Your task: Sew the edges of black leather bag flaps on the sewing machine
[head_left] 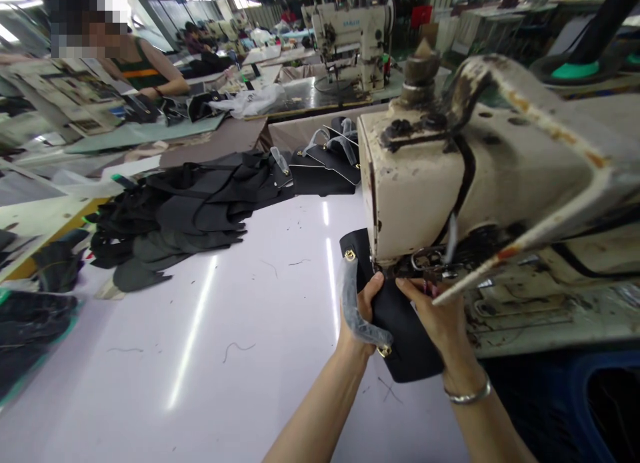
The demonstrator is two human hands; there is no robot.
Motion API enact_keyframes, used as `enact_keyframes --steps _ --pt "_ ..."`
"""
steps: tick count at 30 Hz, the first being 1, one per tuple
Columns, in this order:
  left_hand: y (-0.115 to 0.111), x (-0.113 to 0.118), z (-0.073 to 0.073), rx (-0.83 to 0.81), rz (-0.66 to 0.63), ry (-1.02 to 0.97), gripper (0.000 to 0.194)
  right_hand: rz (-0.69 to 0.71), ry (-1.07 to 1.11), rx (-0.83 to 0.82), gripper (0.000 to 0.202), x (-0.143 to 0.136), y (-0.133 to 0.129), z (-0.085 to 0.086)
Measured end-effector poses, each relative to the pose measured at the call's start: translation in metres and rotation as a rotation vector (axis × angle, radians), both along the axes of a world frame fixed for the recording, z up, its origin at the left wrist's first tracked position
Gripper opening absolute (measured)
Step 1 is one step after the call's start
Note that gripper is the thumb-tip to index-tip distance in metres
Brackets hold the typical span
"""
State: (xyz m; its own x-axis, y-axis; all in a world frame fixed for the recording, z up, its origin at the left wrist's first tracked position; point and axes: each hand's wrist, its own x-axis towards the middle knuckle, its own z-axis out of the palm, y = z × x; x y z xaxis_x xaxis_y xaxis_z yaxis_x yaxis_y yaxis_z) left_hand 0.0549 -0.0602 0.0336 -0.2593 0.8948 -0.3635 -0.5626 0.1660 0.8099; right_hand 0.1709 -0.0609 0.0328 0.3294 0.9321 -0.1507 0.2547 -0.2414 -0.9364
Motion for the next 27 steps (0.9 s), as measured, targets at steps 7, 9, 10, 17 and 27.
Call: enact_keyframes --steps 7,9,10,17,27 --pt "0.008 -0.012 -0.002 -0.009 -0.126 0.115 0.028 -0.019 0.005 0.033 0.028 -0.003 -0.002 -0.009" --pt "0.007 -0.013 0.0 0.0 -0.144 0.116 0.026 -0.016 -0.003 0.043 0.029 -0.004 -0.003 -0.009" --pt "0.007 -0.013 0.001 -0.005 -0.159 0.107 0.026 -0.018 -0.005 0.046 0.029 -0.004 -0.003 -0.01" --pt "0.012 -0.019 0.002 -0.058 -0.296 0.038 0.03 -0.052 0.077 0.003 0.029 -0.008 -0.003 -0.026" --pt "0.025 -0.03 -0.005 -0.037 -0.344 0.046 0.028 -0.081 0.187 0.076 0.035 -0.014 -0.001 -0.037"
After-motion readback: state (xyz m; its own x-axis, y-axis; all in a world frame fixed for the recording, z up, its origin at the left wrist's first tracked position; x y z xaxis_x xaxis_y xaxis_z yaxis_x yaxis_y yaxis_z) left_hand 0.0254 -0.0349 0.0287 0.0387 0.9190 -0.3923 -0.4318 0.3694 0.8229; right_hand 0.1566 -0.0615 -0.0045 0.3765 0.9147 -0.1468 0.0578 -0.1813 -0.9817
